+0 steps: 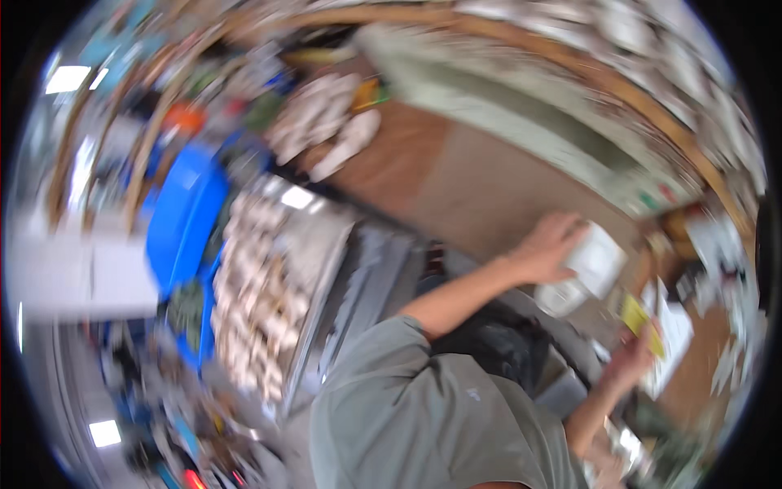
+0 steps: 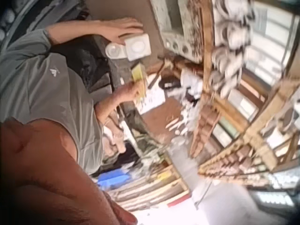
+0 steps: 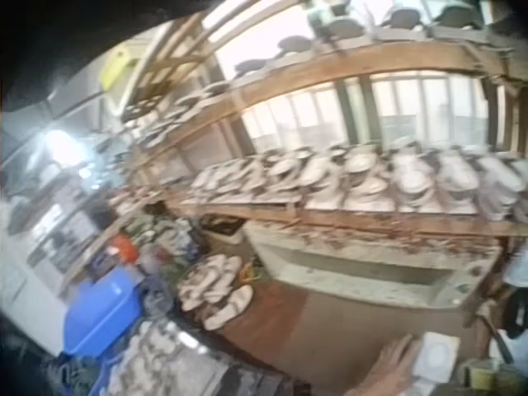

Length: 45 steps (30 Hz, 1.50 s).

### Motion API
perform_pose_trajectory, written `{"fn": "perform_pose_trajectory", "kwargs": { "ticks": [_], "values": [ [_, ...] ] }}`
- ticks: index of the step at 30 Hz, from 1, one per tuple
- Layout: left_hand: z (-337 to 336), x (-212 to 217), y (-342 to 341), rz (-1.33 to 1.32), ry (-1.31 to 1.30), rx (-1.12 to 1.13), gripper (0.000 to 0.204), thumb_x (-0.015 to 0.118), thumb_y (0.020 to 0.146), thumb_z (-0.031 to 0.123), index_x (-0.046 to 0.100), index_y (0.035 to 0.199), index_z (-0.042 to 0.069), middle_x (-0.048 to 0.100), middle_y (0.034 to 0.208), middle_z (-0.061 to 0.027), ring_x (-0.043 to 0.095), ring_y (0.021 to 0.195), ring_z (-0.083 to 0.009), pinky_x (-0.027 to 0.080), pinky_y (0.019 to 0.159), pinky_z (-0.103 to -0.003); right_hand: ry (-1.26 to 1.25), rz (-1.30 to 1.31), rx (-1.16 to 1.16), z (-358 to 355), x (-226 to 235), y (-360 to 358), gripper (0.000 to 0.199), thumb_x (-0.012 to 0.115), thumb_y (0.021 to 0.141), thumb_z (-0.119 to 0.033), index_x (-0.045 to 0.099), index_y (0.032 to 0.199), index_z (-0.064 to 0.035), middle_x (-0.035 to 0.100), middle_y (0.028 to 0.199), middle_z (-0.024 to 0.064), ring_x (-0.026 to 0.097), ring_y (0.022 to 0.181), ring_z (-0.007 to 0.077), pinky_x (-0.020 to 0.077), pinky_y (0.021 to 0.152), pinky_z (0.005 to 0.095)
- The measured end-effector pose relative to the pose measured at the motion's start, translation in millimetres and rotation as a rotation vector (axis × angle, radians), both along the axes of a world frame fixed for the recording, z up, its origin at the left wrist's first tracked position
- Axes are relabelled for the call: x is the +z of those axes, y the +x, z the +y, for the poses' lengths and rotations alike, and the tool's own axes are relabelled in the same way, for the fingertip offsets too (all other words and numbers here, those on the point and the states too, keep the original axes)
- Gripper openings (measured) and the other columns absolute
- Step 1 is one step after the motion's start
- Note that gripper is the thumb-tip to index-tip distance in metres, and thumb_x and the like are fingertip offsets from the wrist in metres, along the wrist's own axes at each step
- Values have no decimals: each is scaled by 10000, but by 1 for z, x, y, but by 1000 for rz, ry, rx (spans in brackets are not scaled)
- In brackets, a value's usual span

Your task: The person applies glue to the sole and strap attachment points of beige sandals using a brush. They repeatedly dip the brush into a white container and spread the adhesive onto the sandal surfaces, handling multiple units one by one in a workshop setting.

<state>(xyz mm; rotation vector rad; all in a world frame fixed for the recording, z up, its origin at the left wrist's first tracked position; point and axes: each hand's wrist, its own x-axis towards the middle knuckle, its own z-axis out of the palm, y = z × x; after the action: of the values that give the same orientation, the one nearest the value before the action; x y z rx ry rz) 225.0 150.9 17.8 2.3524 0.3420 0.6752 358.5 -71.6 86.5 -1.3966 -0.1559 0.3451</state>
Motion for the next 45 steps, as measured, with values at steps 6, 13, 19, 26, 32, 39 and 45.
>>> {"fn": "perform_pose_trajectory", "kwargs": {
  "ticks": [6, 13, 19, 26, 32, 39, 45],
  "values": [
    [-28, -52, -214, -193, -358, 626, 479, 639, 802, 172, 467, 1220, 15, 464, 1226, -161, 472, 1118, -296, 373, 944, -353, 384, -35, 423, 47, -93, -8, 303, 513, 921, -129, 514, 1152, 68, 568, 1001, 93, 473, 728, 103, 387, 614, 230],
    [-110, -40, -408, -173, 153, 1162, 319, 633, 784, 111, 559, 1077, 10, 549, 1097, -160, 530, 1042, -301, 411, 899, -354, 381, -2, 554, 53, -139, -121, 339, 513, 921, -153, 491, 1157, 89, 566, 835, 93, 467, 640, 117, 375, 581, 217],
    [-141, 10, -558, 124, 437, 1538, 332, 649, 774, 165, 573, 1054, 3, 566, 1061, -167, 548, 993, -310, 431, 870, -363, 403, -2, 602, 36, -133, -153, 325, 522, 917, -131, 520, 1162, 82, 564, 942, 65, 444, 637, 100, 370, 575, 210],
    [-150, 22, -579, 96, 110, 1229, 323, 614, 768, 172, 592, 1037, -5, 580, 1063, -168, 534, 1028, -333, 425, 884, -391, 439, 2, 635, 17, -121, -170, 322, 540, 905, -130, 525, 1156, 71, 579, 920, 70, 473, 633, 87, 391, 556, 200],
    [-134, -25, -567, 621, 204, 1246, 356, 646, 728, 233, 594, 969, -23, 537, 1088, -197, 487, 1049, -354, 379, 916, -414, 339, 1, 626, 5, -101, -199, 316, 531, 906, -143, 525, 1148, 60, 554, 837, 64, 448, 601, 88, 363, 540, 199],
    [-171, -3, -604, 482, 465, 1780, 572, 677, 709, 378, 539, 1149, 39, 458, 1208, -238, 396, 1164, -388, 289, 990, -489, 326, -39, 710, 18, -133, -168, 329, 519, 918, -143, 536, 1175, 61, 575, 948, 37, 463, 645, 70, 366, 546, 185],
    [-196, 10, -691, 632, 38, 2289, 997, 651, 611, 657, 356, 1343, 47, 315, 1359, -282, 268, 1270, -456, 191, 1050, -532, 316, -92, 708, 24, -120, -189, 328, 517, 921, -147, 519, 1171, 66, 556, 889, 44, 436, 617, 77, 364, 550, 196]
  ]
}}
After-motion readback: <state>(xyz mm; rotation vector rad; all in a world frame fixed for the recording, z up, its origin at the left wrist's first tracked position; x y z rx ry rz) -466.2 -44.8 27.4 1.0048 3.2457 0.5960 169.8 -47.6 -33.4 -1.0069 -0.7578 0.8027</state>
